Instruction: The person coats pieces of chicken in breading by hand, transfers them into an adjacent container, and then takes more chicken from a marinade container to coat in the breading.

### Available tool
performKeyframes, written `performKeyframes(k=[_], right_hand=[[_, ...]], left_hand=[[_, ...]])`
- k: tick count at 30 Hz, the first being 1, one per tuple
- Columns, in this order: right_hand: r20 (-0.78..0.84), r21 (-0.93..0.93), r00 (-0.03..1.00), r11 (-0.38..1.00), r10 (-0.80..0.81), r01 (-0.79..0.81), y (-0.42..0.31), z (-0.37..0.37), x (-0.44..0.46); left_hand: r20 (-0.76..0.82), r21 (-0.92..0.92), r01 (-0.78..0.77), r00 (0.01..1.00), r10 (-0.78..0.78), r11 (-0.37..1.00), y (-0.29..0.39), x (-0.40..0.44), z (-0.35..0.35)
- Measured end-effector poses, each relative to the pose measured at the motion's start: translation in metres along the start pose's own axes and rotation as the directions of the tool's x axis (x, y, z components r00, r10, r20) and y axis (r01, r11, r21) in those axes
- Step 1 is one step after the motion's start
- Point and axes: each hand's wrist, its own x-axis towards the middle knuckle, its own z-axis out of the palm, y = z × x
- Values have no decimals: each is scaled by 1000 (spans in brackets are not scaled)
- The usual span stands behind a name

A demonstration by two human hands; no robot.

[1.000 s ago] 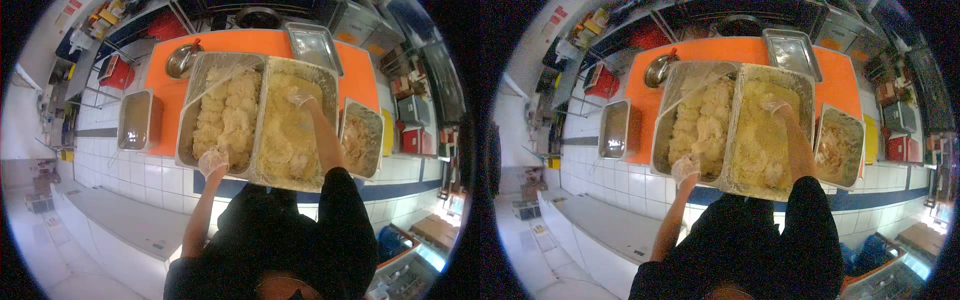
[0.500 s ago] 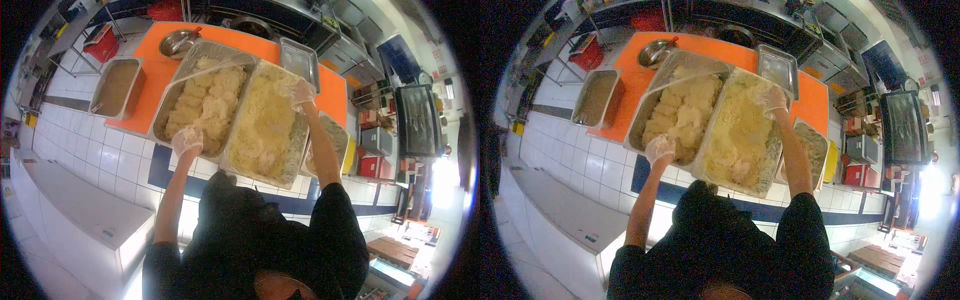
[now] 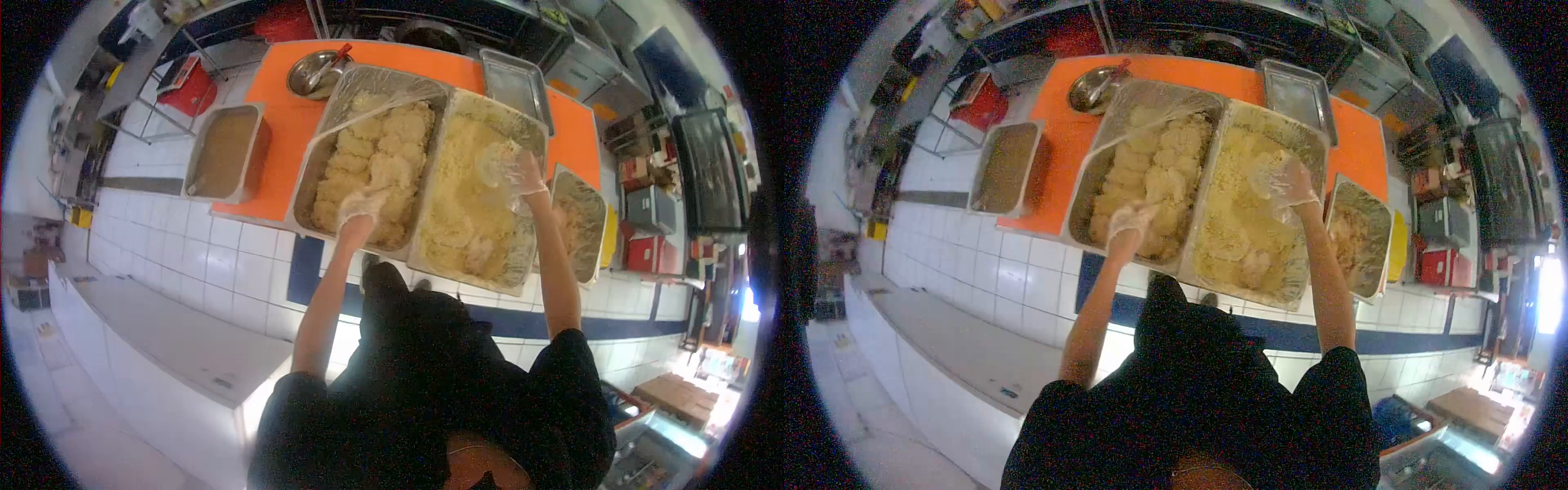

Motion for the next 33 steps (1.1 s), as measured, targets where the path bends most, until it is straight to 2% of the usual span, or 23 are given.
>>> performKeyframes(k=[2, 3, 4, 5, 6, 8, 10, 12, 13, 14, 16, 17, 18, 19, 20, 22, 23, 24, 27, 29, 31, 32, 33], right_hand=[[-98, 12, 993, 998, 62, -61, 8, 62, -16], [168, 222, 983, 968, 76, -113, 32, 52, -2], [207, -314, 963, 920, -174, 234, 59, 64, 8], [207, -581, 951, 753, -229, 308, 81, 88, 14], [206, -794, 937, 511, -284, 329, 103, 114, 20], [160, -689, 881, 589, -446, 423, 123, 186, 24], [245, -841, 840, 325, -484, 432, 120, 233, 44], [130, -991, 938, -17, -321, 132, 119, 255, 57], [-124, -602, 975, 795, -185, 74, 110, 267, 57], [-367, 283, 930, 948, -34, 146, 100, 280, 57], [-237, 509, 966, 834, -103, 214, 185, 196, 127], [-170, 616, 976, 758, -137, 214, 225, 156, 161], [-164, 164, 982, 978, -99, 126, 182, 171, 131], [-157, -647, 986, 761, -60, -56, 137, 186, 98], [-150, -930, 988, 344, -22, -133, 85, 208, 62], [-32, -844, 980, 530, -194, 78, 79, 189, 37], [53, -697, 917, 643, -395, 317, 80, 179, 16], [86, -616, 918, 704, -387, 354, 59, 180, -3], [-171, -556, 978, 831, -119, 4, 75, 110, -36], [-253, -601, 967, 786, -20, -141, 109, 50, -35], [-315, -632, 947, 729, 67, -262, 146, -6, -15], [-330, -914, 940, 278, -91, -294, 164, -31, 2], [-257, -915, 937, -252, -238, -315, 175, -43, 13]], left_hand=[[122, -61, -29, 992, 36, 998, -19, 31, 28], [147, -80, -63, 986, 74, 995, -25, 44, 33], [173, -101, -95, 979, 112, 990, -32, 57, 38], [358, -732, 328, 931, -74, 597, -32, 69, 36], [604, -784, 578, 795, -64, -226, -33, 79, 35], [637, -763, 622, 770, -42, -174, -53, 106, 34], [677, -736, 674, 735, -34, -73, -88, 140, 37], [729, -683, 730, 683, -39, 19, -117, 158, 47], [753, -655, 753, 657, -40, 55, -127, 168, 52], [754, -515, 756, 624, -207, 403, -135, 180, 61], [715, -244, 681, 607, -347, 690, -165, 204, 90], [531, -263, 47, 841, 104, 964, -186, 216, 108], [192, 71, -544, 830, 524, 836, -212, 228, 132], [302, 14, -348, 895, 328, 937, -166, 224, 97], [400, 2, -112, 911, 102, 994, -111, 220, 54], [501, 110, 216, 831, -242, 970, -57, 215, 9], [480, 129, 222, 839, -257, 966, -62, 207, 8], [447, 165, 216, 854, -268, 962, -57, 203, 2], [371, 251, 206, 882, -290, 946, -55, 186, -4], [300, -260, 339, 918, -258, 904, -80, 161, 3], [395, -245, 454, 854, -339, 857, -36, 153, -24], [429, -232, 459, 840, -333, 858, -17, 148, -35], [459, -218, 463, 825, -329, 859, -7, 144, -40]])
